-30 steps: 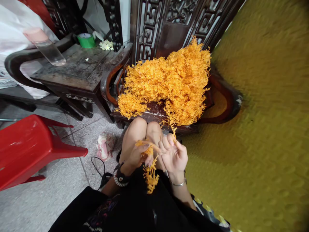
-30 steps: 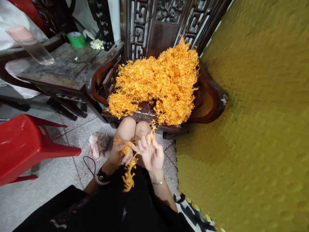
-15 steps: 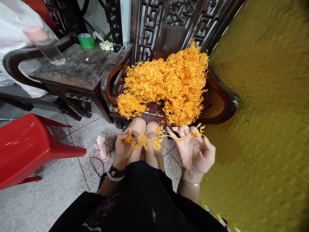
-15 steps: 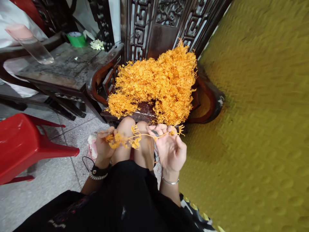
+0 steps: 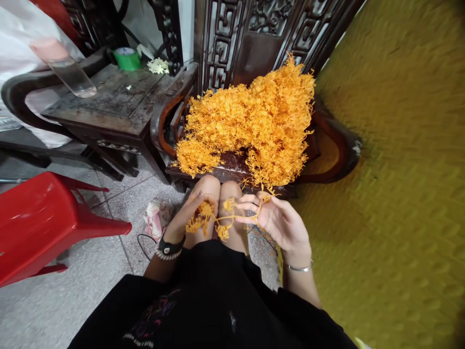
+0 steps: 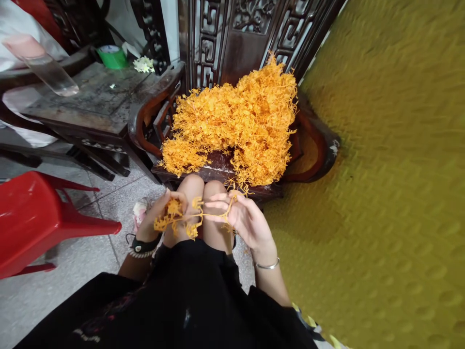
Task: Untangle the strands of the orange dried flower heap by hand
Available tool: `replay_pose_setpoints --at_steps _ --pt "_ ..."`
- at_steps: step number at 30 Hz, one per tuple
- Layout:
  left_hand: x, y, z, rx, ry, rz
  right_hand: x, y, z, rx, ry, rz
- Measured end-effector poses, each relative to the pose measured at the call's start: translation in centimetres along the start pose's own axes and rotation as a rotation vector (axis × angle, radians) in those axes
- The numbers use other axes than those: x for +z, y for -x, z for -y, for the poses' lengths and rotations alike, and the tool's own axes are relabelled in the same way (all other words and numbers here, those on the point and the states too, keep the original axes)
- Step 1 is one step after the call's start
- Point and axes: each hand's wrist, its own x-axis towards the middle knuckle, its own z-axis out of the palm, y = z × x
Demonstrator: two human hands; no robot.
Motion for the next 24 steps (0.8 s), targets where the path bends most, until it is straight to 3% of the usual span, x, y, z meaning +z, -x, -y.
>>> replay_pose_setpoints --at_steps 3,7,13,19,22,24 --pt "-0.5 -1.0 -0.9 0.08 -0.25 0.235 -0.1 -0.2 -0.1 0.081 0.064 0.066" --pt "-0.8 -2.0 -1.2 0.065 -0.518 0.425 -1.1 -0.7 -0.7 0.149 0.141 0.147" --pt "-0.6 -1.7 0.6 0.106 -0.706 0.413 -2.1 -1.4 -0.9 0.238 0.255 0.157" --pt "-0.7 -1.2 1.6 0.048 -0.838 0.581 -2.9 -1.7 -0.8 0.274 0.312 0.214" --pt "-0.4 -1.0 1.7 0.069 -0.827 0.639 -3.1 -1.5 -0.9 0.209 0.409 0.138" --pt "-0.1 -0.9 2.1 0.06 -0.826 0.579 -3.4 -1.2 -1.0 0.126 0.655 -0.005"
